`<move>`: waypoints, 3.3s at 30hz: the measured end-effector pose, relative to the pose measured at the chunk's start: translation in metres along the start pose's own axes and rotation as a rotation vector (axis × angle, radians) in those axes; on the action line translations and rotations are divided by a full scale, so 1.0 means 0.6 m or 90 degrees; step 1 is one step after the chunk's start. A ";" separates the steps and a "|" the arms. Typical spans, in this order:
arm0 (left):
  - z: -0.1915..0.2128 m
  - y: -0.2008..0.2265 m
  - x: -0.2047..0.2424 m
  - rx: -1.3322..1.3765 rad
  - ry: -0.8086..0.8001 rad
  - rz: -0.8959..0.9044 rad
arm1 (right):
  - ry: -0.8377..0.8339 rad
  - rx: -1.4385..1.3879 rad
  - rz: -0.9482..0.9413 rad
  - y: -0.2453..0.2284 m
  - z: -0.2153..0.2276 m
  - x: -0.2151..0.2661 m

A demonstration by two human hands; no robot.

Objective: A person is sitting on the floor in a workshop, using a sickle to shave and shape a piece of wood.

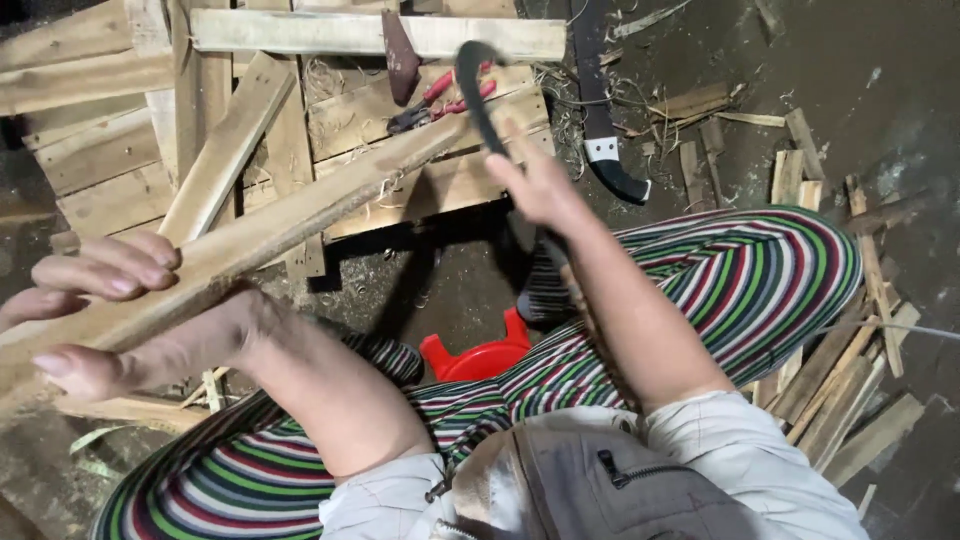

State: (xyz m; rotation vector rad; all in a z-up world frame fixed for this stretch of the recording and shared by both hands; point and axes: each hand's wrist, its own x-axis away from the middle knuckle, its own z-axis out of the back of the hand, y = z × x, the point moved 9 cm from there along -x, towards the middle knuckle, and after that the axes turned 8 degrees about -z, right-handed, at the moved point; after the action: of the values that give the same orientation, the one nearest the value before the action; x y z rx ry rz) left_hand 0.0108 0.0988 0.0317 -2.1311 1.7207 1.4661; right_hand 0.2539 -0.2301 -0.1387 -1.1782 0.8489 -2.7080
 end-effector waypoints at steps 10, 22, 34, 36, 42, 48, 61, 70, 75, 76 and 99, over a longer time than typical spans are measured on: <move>-0.026 0.034 0.013 -0.246 0.099 -0.019 | -0.252 -0.185 0.262 -0.203 -0.105 0.170; 0.025 0.020 0.009 -0.234 0.161 0.030 | -0.189 -0.209 0.143 -0.119 -0.083 0.032; 0.026 -0.031 0.006 0.007 -0.034 0.106 | -0.189 -0.034 0.075 -0.168 -0.077 0.165; 0.004 -0.019 0.001 0.001 -0.019 0.082 | -0.177 -0.084 0.320 -0.209 -0.099 0.221; 0.010 -0.003 0.028 0.028 0.018 0.026 | -0.158 -0.051 0.444 -0.244 -0.117 0.270; 0.110 -0.035 0.061 0.101 0.106 0.050 | -0.111 0.017 0.208 -0.178 -0.116 0.155; 0.031 -0.007 0.033 0.035 0.015 0.043 | -0.150 -0.103 0.431 -0.238 -0.116 0.249; 0.077 -0.031 0.032 0.094 0.019 0.061 | -0.005 -0.042 0.273 -0.138 -0.108 0.099; 0.069 -0.030 0.025 0.069 -0.002 0.057 | -0.245 -0.045 0.228 -0.213 -0.133 0.214; 0.065 -0.029 0.025 0.065 -0.001 0.059 | -0.250 -0.045 0.226 -0.207 -0.141 0.225; 0.098 -0.041 0.053 0.088 0.105 0.062 | -0.065 -0.003 0.432 -0.228 -0.134 0.258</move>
State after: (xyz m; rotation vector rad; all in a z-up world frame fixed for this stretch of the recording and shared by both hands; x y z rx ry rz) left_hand -0.0091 0.1168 -0.0343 -2.1789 1.9440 1.1800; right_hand 0.1100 -0.1197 -0.0117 -0.8146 1.0109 -2.0790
